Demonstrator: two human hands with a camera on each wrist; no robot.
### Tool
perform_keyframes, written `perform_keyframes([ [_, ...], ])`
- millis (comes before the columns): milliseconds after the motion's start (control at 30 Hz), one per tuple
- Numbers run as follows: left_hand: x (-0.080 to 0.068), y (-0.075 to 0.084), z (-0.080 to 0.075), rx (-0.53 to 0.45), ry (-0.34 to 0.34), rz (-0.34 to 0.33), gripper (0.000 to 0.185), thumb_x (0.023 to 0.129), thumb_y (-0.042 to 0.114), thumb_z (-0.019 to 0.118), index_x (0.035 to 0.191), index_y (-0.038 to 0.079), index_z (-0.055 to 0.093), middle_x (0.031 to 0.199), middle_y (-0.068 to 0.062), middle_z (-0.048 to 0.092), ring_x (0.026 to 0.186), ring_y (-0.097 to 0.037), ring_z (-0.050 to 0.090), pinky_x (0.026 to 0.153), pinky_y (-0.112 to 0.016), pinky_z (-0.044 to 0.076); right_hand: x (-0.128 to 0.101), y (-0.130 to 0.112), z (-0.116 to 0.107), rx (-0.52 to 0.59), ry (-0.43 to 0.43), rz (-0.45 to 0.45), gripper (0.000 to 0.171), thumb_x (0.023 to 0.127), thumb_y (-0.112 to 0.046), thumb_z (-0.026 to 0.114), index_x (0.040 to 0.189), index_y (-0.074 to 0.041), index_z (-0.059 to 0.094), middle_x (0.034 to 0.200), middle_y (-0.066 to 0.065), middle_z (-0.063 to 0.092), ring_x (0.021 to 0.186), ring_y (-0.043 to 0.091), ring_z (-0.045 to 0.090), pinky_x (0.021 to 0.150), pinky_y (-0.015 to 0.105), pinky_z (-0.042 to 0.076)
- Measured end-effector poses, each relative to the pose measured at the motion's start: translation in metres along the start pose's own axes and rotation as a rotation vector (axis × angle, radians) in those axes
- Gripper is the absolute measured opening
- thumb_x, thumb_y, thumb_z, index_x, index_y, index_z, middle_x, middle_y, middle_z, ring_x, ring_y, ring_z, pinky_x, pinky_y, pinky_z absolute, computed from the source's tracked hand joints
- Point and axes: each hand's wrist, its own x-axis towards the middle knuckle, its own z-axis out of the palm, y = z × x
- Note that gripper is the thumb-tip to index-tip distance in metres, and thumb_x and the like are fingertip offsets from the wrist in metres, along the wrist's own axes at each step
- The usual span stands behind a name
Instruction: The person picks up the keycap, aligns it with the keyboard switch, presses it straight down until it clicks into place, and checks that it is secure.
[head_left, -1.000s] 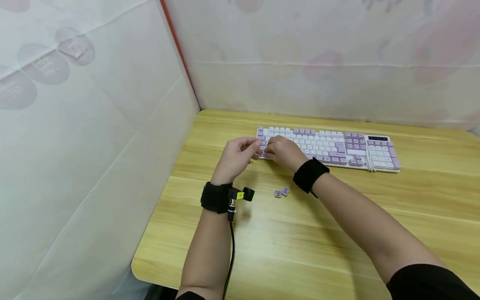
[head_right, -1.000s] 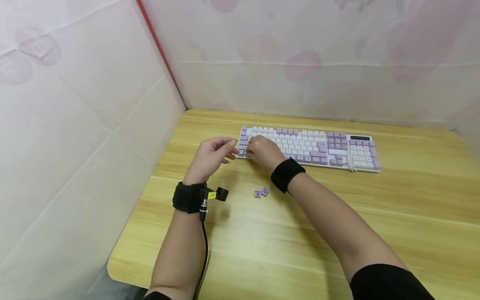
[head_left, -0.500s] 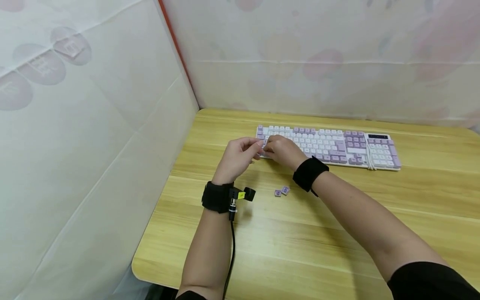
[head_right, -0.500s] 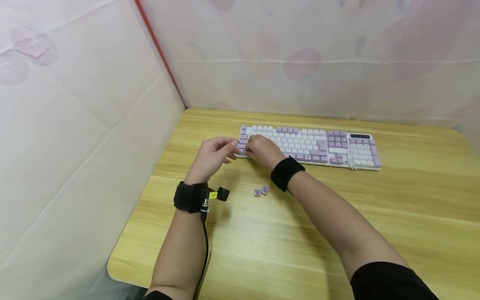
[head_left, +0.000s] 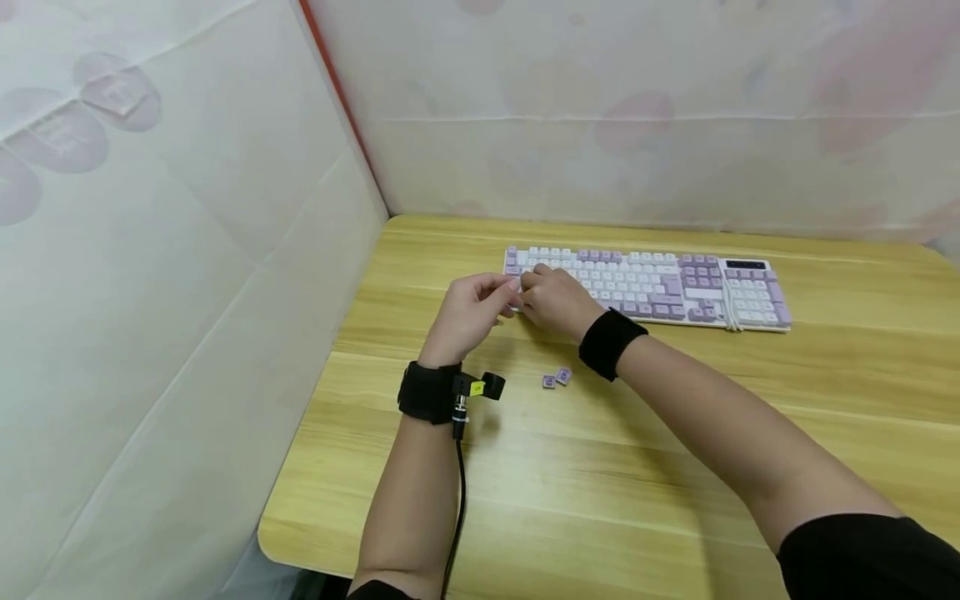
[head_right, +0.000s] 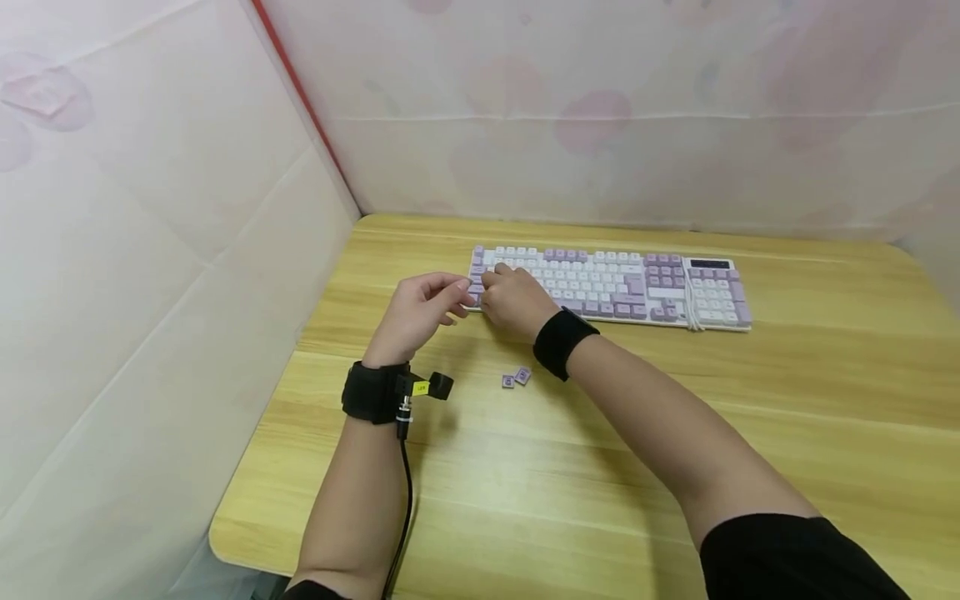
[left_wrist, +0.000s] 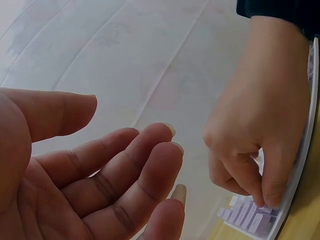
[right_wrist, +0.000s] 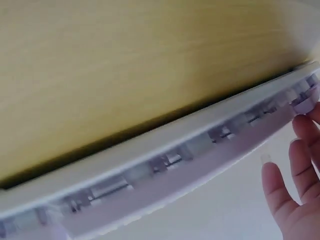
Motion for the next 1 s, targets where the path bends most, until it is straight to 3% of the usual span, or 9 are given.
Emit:
perform_keyframes([
  [233,0.001,0.0,-0.002,0.001,-0.016,0.006,0.036,0.101,0.031,0.057,0.119,0.003,0.068,0.101,-0.016,0.072,0.089,-0.03,0.068,0.07,-0.031,0.055,0.002,-0.004,0.0,-0.079,-0.068,0.032,0.026,0.1,-0.025,0.058,0.087,-0.01,0.074,0.087,0.005,0.06,0.09,0.027,0.051,0.076,0.044,0.048],
  [433,0.002,-0.001,-0.007,0.002,-0.001,0.008,0.031,0.101,0.032,0.057,0.115,0.007,0.07,0.103,-0.017,0.072,0.09,-0.03,0.068,0.077,-0.043,0.056,0.001,-0.001,0.005,-0.099,-0.087,-0.007,0.023,0.099,-0.024,0.059,0.101,-0.011,0.078,0.104,0.008,0.065,0.099,0.03,0.056,0.082,0.047,0.052],
  [567,0.003,-0.003,-0.009,0.005,0.015,0.002,0.029,0.101,0.032,0.057,0.112,0.009,0.071,0.103,-0.017,0.072,0.087,-0.025,0.068,0.079,-0.046,0.056,-0.001,0.004,0.006,-0.028,-0.083,-0.031,0.022,0.098,-0.021,0.06,0.113,-0.015,0.076,0.108,0.009,0.065,0.097,0.03,0.057,0.079,0.043,0.052],
  [800,0.005,-0.006,-0.009,0.004,0.032,-0.01,0.027,0.101,0.031,0.058,0.11,0.009,0.072,0.097,-0.01,0.072,0.086,-0.024,0.067,0.079,-0.046,0.055,-0.016,0.007,-0.005,0.174,-0.096,0.0,0.017,0.095,-0.013,0.063,0.103,-0.01,0.078,0.114,0.014,0.067,0.104,0.032,0.06,0.092,0.046,0.05],
  [933,0.006,-0.008,-0.008,0.005,0.028,0.005,0.027,0.101,0.03,0.058,0.109,0.008,0.072,0.096,-0.011,0.072,0.087,-0.026,0.067,0.082,-0.053,0.054,-0.028,0.004,-0.016,0.27,-0.139,0.065,0.018,0.093,-0.011,0.067,0.107,-0.006,0.076,0.106,0.01,0.067,0.096,0.024,0.064,0.086,0.038,0.053],
  [1000,0.006,-0.008,-0.008,0.016,0.019,0.008,0.027,0.101,0.03,0.058,0.109,0.009,0.072,0.097,-0.011,0.072,0.087,-0.027,0.067,0.08,-0.048,0.055,-0.035,0.002,-0.02,0.302,-0.186,0.098,0.019,0.092,-0.012,0.068,0.108,-0.006,0.076,0.103,0.008,0.067,0.092,0.021,0.064,0.082,0.036,0.054],
])
